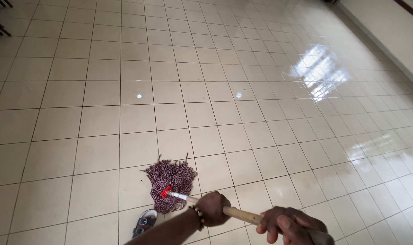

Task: Mopping a tiled floor using a bucket and a mop.

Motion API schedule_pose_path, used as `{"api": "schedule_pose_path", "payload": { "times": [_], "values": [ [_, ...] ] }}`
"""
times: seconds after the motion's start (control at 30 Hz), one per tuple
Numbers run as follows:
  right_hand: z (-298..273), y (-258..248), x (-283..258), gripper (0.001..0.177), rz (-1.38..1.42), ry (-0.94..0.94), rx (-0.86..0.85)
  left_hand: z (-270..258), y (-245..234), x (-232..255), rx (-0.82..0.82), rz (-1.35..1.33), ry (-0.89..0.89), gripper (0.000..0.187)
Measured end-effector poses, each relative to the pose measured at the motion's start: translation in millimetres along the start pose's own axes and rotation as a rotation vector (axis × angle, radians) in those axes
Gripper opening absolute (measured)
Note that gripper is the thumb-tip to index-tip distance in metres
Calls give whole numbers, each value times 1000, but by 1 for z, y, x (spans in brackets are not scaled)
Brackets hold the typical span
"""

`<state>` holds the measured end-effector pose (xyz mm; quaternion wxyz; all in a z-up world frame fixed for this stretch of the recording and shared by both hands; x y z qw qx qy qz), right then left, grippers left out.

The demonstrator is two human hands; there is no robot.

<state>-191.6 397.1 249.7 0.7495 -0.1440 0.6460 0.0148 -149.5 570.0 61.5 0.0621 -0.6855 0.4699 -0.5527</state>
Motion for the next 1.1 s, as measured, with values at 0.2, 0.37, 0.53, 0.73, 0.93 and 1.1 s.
{"api": "schedule_pose_path", "payload": {
  "times": [0.2,0.37,0.53,0.73,0.93,1.1],
  "values": [
    [60,98,-41,26,46,-127,-132,10,-80,-47,124,-115,19,25],
    [102,155,-4,14,-62,-36,-122,33,-139,-109,191,-6,-43,36],
    [135,216,16,27,-34,-224,-186,68,-172,-168,142,167,-136,35],
    [142,249,79,14,44,269,68,104,-173,-236,87,403,-256,30],
    [136,266,61,20,-89,61,-22,63,-189,-223,102,327,-342,33],
    [86,263,76,16,11,-220,-117,17,-150,-209,67,379,-302,56]
  ]
}}
Point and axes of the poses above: each hand's wrist, its own z-axis towards the middle knuckle, its own y-axis out of the palm, x = y × z, the point moved 8 cm from there along z, towards the middle knuckle, and after that the axes turned 13 degrees about -y, right-handed, at the moved point
